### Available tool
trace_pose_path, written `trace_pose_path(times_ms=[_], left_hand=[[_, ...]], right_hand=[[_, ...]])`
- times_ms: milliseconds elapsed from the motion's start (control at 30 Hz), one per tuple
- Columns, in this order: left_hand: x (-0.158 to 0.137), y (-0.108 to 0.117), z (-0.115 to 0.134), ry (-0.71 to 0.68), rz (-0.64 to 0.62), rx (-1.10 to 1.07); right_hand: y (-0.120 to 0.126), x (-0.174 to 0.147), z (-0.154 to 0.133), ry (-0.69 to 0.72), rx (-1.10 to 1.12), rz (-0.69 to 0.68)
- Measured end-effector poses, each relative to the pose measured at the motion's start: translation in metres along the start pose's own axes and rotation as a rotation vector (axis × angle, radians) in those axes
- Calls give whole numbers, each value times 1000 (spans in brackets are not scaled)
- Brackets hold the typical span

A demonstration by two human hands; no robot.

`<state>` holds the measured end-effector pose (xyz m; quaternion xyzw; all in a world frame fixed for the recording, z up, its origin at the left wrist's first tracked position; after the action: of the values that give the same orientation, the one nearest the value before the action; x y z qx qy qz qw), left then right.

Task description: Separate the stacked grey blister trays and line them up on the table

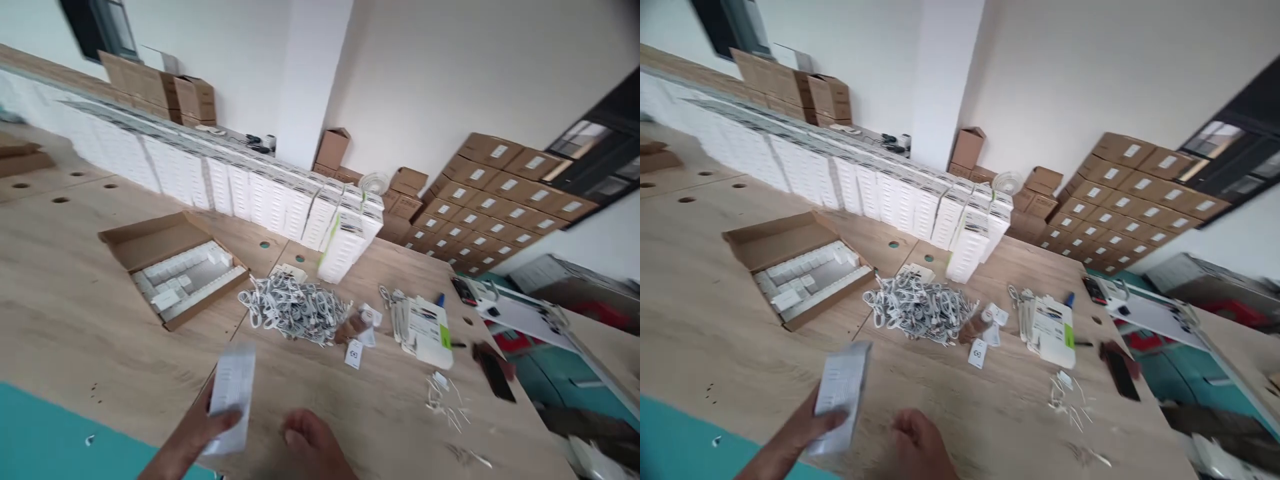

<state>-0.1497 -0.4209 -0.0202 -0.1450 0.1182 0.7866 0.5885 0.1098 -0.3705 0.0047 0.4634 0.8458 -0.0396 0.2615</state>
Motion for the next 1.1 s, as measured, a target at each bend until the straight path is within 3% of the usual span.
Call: trace_pose_path(times_ms=[67, 133, 267, 500, 733, 933, 1000, 1100], left_hand=[[-11, -66, 5, 34, -150, -90], [-18, -111, 6, 42, -206, -126], [-17, -149, -13, 77, -148, -138], [-8, -179, -41, 96, -75, -97], [-7, -198, -19, 70, -88, -61], [7, -194, -9, 83, -73, -13], [13, -188, -12, 113, -51, 3], [16, -177, -21, 193, -18, 6]], right_hand=[[8, 10, -17, 139, 135, -45], [21, 13, -27, 252, 223, -74], [45, 9, -14, 264, 313, -59], [68, 6, 25, 161, 480, -45], [87, 10, 28, 159, 569, 46], [86, 16, 34, 155, 562, 55], [86, 21, 40, 160, 443, 61], [97, 25, 60, 160, 69, 180]])
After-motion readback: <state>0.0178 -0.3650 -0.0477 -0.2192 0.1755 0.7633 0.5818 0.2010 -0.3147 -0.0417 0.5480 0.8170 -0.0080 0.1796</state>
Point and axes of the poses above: each hand's wrist, its own x-axis towards the middle knuckle, its own y-axis out of the back of the hand, z = x × y, the point moved 3 cm from there along x, towards the middle knuckle, and after that the axes turned 4 degrees about x, right-handed, at the moved point
